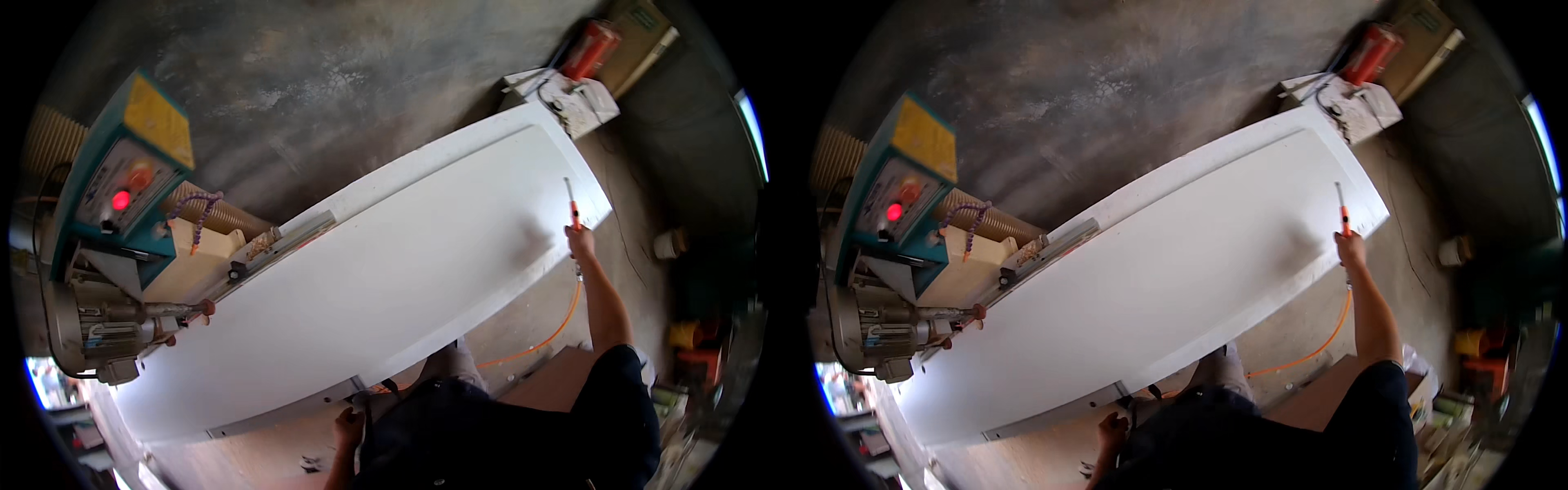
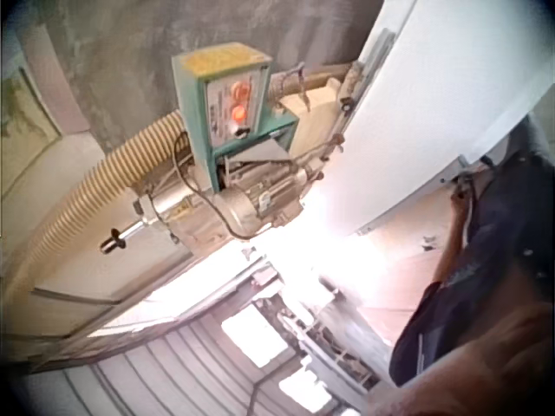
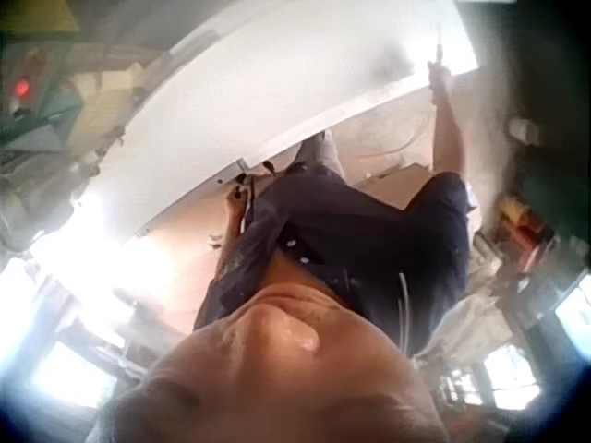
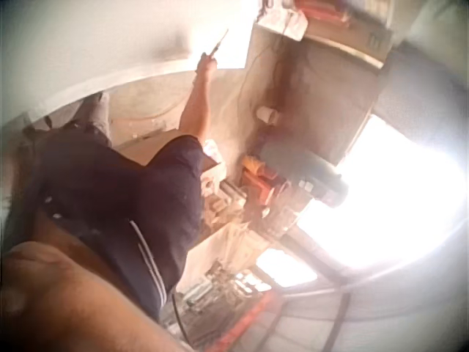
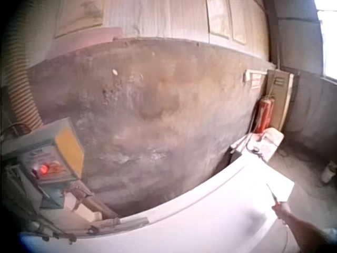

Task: The person positions a large white board on a drill press and uses a pneumatic air gun to clean the surface. They then operate the drill press to create holes in the board. After drilling, the person moves the board to a workbench and uses a hammer to tap wooden dowels into the drilled holes.

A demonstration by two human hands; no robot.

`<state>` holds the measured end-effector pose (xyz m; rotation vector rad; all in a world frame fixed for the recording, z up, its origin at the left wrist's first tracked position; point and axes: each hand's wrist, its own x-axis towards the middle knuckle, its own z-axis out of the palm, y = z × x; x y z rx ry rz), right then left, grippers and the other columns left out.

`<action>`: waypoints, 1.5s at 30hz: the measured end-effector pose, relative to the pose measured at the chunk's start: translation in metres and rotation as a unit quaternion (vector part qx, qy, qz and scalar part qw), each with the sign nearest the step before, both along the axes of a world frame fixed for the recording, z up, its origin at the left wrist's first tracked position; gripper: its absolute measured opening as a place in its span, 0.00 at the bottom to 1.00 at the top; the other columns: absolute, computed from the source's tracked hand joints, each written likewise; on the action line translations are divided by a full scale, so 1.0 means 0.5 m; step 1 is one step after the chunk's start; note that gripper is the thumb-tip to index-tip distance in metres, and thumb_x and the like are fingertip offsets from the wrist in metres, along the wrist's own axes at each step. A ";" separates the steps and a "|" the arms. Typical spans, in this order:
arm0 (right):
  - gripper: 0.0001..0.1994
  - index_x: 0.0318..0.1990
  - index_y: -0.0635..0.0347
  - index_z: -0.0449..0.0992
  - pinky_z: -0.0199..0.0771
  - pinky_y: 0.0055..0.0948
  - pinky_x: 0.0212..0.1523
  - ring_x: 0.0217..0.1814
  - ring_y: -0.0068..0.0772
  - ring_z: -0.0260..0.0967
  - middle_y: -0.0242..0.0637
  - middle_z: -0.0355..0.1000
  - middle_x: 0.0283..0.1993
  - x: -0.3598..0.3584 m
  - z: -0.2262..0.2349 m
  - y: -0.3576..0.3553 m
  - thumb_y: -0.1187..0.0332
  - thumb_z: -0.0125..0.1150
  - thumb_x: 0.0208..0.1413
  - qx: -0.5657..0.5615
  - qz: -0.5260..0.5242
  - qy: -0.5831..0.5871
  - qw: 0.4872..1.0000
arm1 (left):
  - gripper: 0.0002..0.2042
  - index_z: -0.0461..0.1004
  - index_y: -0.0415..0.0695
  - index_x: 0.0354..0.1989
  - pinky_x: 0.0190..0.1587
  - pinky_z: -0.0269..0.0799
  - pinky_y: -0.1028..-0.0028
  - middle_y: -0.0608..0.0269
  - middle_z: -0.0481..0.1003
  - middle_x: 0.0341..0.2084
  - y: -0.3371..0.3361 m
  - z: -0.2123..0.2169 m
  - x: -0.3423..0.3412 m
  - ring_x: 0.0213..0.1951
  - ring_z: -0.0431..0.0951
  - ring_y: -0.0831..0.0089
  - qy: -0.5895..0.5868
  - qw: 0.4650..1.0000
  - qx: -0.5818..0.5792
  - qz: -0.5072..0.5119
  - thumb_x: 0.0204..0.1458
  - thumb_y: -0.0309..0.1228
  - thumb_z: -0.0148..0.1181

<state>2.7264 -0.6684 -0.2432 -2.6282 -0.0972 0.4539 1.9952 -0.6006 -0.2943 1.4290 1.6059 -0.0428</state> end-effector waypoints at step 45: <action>0.12 0.43 0.58 0.70 0.76 0.35 0.33 0.36 0.33 0.69 0.35 0.69 0.36 -0.079 -0.127 -0.160 0.71 0.60 0.50 0.441 -0.120 0.230 0.859 | 0.20 0.70 0.34 0.44 0.24 0.75 0.68 0.53 0.74 0.31 0.162 -0.006 -0.131 0.27 0.78 0.63 -0.313 0.647 0.012 0.696 0.53 0.39 0.63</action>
